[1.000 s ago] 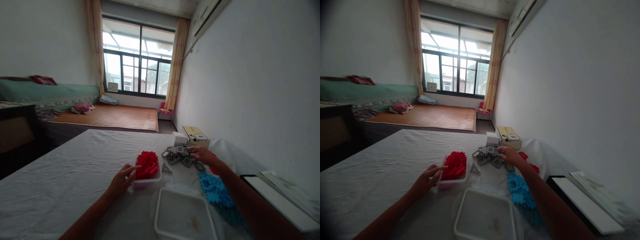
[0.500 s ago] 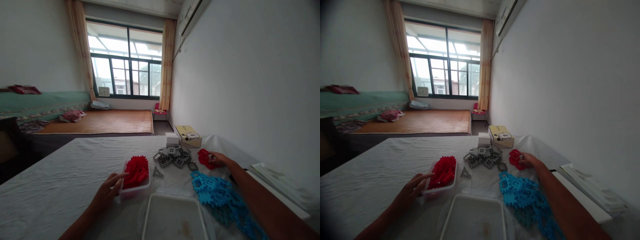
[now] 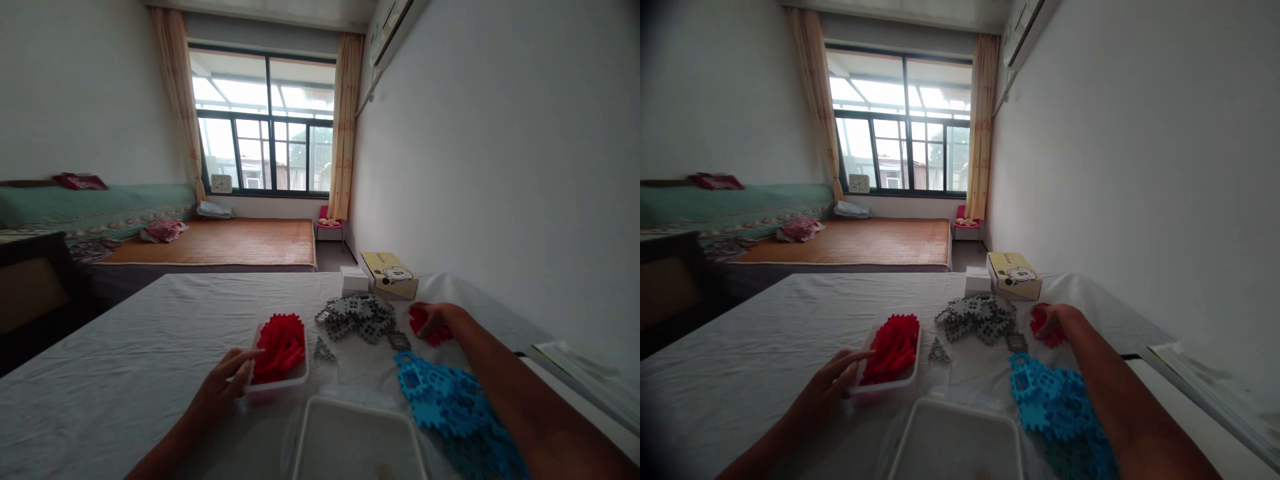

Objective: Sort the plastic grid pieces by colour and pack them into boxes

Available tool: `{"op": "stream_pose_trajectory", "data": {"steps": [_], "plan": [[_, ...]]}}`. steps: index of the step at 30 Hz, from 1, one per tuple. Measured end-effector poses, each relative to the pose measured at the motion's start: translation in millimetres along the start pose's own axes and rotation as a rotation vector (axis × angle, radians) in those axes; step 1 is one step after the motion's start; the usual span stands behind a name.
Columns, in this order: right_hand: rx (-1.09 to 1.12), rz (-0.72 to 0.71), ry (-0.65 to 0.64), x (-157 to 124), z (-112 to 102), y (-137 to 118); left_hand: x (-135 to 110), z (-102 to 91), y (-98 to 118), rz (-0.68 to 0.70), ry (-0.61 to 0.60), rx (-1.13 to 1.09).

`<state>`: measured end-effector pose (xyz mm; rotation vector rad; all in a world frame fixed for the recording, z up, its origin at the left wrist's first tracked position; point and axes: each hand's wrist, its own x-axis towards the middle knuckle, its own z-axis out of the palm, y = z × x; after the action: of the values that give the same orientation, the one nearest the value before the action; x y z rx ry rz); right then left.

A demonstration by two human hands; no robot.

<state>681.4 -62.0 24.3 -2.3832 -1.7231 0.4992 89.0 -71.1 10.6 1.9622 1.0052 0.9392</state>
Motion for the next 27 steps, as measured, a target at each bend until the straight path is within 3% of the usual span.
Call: {"op": "stream_pose_trajectory", "data": {"steps": [3, 9, 16, 27], "plan": [[-0.011, 0.002, -0.103, -2, -1, 1, 0, -0.1, 0, 0.001, -0.001, -0.007], [-0.001, -0.034, -0.119, -28, 4, 8, 1, -0.6, -1, 0.016, -0.005, -0.018], [-0.04, -0.143, 0.04, -49, 7, 16, 0, 0.5, 3, 0.001, -0.005, -0.054], [-0.127, -0.162, 0.176, -67, 23, 17, 1, 0.3, 3, 0.029, -0.013, -0.02]]}}
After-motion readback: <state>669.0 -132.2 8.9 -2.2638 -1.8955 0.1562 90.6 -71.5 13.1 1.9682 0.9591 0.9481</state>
